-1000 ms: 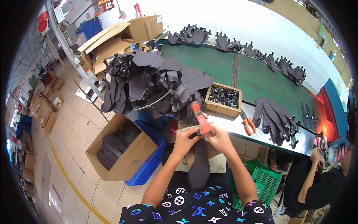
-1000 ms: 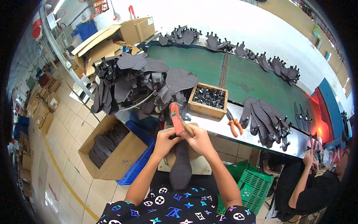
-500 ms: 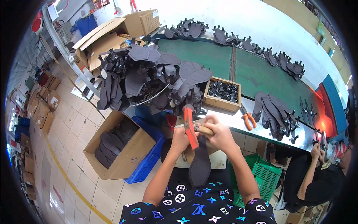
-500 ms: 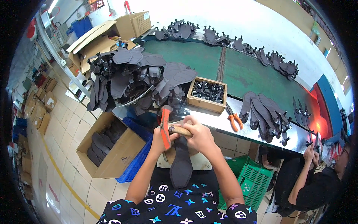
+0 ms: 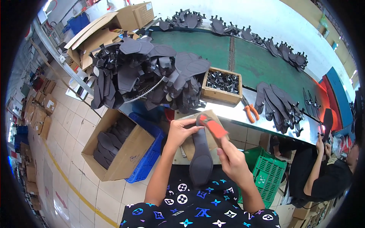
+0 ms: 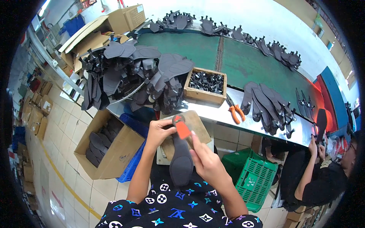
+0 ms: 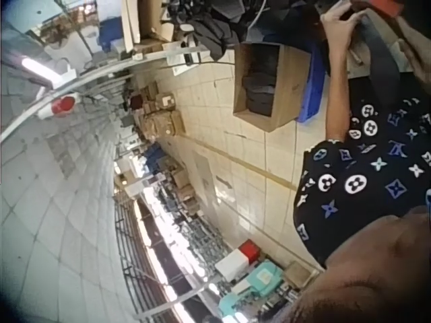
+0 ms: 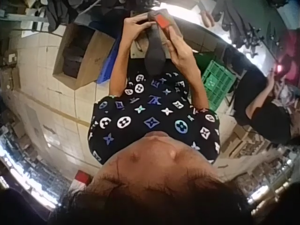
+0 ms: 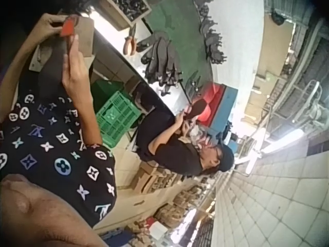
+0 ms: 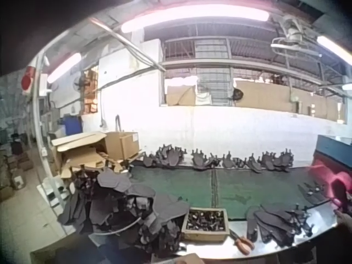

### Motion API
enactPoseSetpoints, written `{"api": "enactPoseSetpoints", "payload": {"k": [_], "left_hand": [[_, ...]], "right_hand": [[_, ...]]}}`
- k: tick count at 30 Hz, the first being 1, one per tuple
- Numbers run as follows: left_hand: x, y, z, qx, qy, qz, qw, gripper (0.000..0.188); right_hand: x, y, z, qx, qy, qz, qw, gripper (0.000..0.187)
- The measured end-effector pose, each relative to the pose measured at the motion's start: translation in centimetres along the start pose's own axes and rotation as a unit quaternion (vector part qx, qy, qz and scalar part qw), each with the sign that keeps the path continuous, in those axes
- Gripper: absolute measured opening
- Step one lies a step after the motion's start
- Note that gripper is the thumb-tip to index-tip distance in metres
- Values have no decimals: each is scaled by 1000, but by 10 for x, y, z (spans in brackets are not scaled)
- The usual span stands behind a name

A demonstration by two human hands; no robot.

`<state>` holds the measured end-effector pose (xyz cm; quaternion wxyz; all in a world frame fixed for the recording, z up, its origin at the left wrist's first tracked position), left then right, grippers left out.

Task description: Hammering components onto shoe soles during manufacturing.

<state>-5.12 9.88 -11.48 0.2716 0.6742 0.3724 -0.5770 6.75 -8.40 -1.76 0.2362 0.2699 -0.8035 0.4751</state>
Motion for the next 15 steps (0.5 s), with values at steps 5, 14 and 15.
{"api": "enactPoseSetpoints", "payload": {"k": [5, 14, 15], "left_hand": [[2, -5, 3, 9, 6, -51, 999, 53], [1, 0, 12, 67, 20, -309, 949, 122], [-2, 0, 11, 66, 33, -292, 954, 116]], "right_hand": [[27, -11, -16, 44, -12, 21, 999, 50], [11, -4, -13, 51, -4, 18, 999, 56], [28, -26, -13, 0, -41, 38, 998, 43]]}}
Point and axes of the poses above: each hand's wrist, its own z-axis away from the middle knuckle, its own y-axis out of the palm, x = y × z, the point moved 6 cm from there along -z, towards the middle knuckle, and after that the axes turned 4 degrees about z, right-handed, at the moved point
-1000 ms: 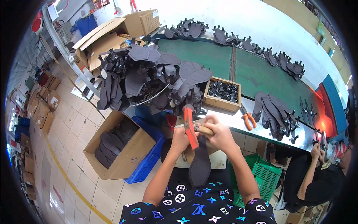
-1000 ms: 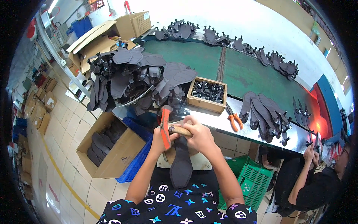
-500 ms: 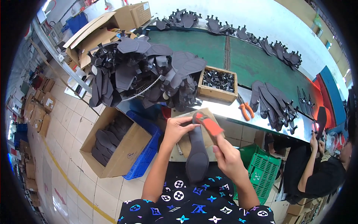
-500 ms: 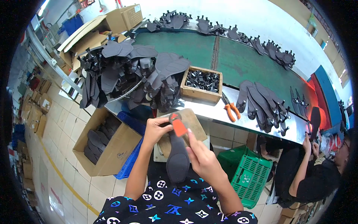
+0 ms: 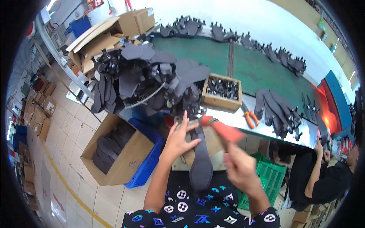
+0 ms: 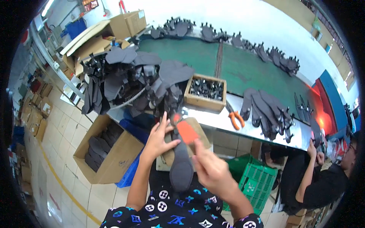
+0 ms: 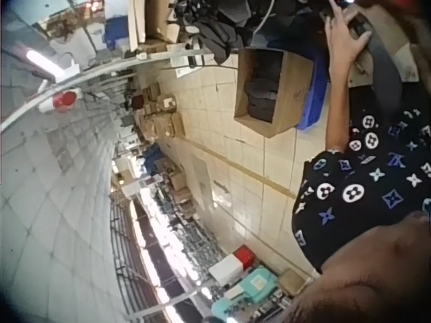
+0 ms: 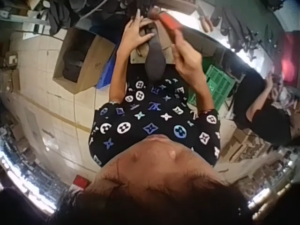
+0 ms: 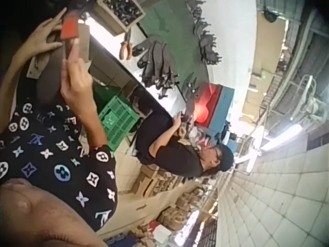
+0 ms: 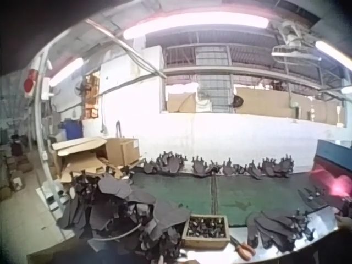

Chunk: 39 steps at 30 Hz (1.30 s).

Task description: Hammering components onto shoe soles during manufacturing.

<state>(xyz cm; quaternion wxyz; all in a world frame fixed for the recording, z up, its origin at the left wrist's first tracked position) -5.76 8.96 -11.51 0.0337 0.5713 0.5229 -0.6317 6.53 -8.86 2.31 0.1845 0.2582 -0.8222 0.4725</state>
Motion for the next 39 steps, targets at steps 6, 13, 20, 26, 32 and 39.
{"api": "enactPoseSetpoints", "payload": {"k": [6, 13, 20, 26, 32, 39], "left_hand": [[-3, 8, 4, -17, 59, -113, 992, 76], [-34, 2, 27, -23, 112, 39, 993, 30], [-127, -4, 87, 147, 41, 420, 894, 27], [-134, 6, 104, 253, -12, 521, 815, 27], [-152, 21, 112, 358, 12, 571, 739, 28], [-157, 13, 118, 343, 49, 517, 783, 31]], "right_hand": [[-37, 41, 10, -8, 21, -3, 1000, 36], [-30, -20, -2, -79, -27, 90, 992, 46], [-59, 66, 8, 240, -84, 235, 938, 49], [-17, 11, -2, 284, -139, -270, 910, 38], [13, 1, -2, 379, -215, -344, 832, 27], [20, -6, 4, 395, -238, -329, 824, 28]]}}
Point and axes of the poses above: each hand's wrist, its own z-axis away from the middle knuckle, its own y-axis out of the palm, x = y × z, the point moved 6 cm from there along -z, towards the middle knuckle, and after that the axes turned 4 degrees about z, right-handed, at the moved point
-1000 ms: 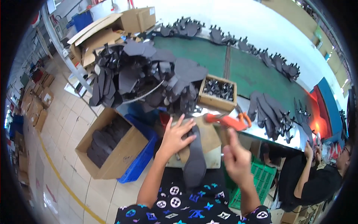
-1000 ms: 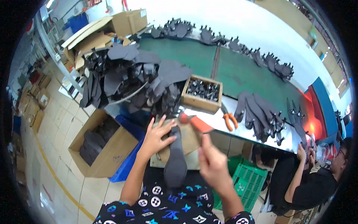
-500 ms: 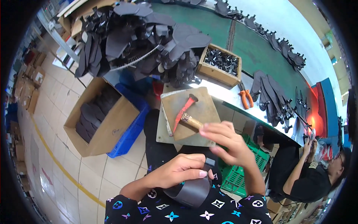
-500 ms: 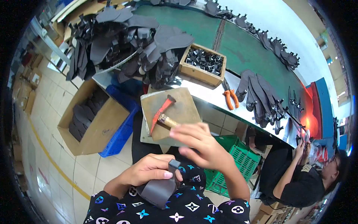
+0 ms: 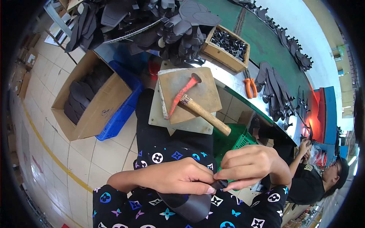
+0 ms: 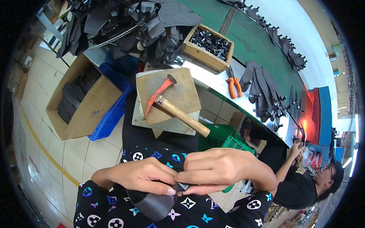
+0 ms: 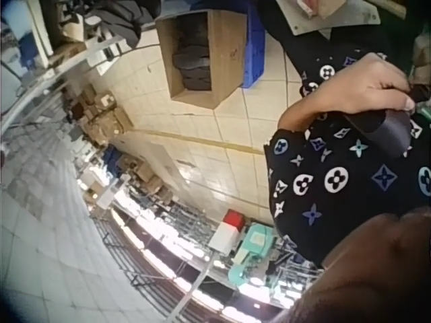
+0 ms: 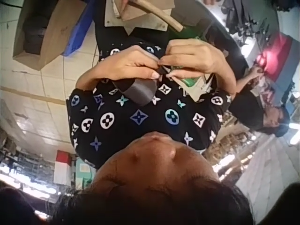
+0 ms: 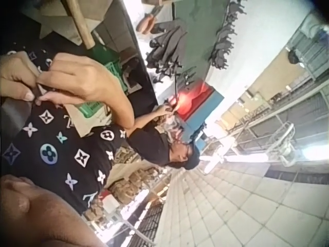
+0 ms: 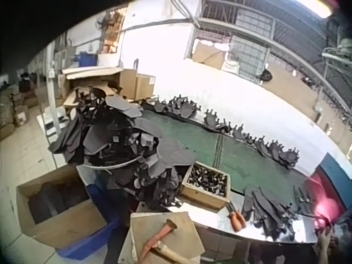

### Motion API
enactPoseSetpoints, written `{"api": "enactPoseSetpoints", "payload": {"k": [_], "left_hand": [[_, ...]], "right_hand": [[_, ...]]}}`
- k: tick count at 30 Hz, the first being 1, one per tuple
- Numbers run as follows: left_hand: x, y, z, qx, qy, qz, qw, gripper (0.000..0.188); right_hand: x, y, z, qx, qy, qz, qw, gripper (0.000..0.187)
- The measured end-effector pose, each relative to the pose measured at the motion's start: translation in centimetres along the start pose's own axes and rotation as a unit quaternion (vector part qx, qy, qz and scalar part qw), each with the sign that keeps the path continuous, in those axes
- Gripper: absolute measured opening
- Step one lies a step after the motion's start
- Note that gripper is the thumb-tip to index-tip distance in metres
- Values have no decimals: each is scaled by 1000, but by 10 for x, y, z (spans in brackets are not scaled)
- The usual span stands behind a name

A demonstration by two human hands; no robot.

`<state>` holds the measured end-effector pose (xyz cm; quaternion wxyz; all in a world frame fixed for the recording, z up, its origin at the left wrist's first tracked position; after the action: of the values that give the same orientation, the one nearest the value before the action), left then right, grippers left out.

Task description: Hammering components onto shoe soles during manufacturing.

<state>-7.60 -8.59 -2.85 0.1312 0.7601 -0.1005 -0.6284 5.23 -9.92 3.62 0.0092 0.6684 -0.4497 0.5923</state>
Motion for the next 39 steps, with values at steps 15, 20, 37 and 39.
{"api": "enactPoseSetpoints", "payload": {"k": [15, 20, 37, 39], "left_hand": [[5, -6, -24, 33, -110, 42, 993, 34], [22, -44, -13, 30, -229, 32, 973, 35], [-130, -352, -112, -270, -279, -784, 485, 32], [-126, -320, -120, -281, -201, -824, 449, 33]], "right_hand": [[-21, 3, 42, -172, 14, -39, 984, 25], [-27, -24, 110, -376, 114, 90, 915, 30], [-23, -44, 286, -671, 415, 440, 429, 30], [-42, -49, 279, -588, 477, 436, 487, 32]]}}
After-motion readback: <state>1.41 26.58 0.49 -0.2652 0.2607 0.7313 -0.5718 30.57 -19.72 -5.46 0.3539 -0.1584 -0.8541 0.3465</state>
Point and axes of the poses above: each hand's wrist, its own z-axis away from the middle knuckle, its own y-axis out of the palm, x = y × z, the point moved 6 cm from there along -z, towards the middle knuckle, and after that the axes turned 4 degrees about z, right-handed, at the moved point
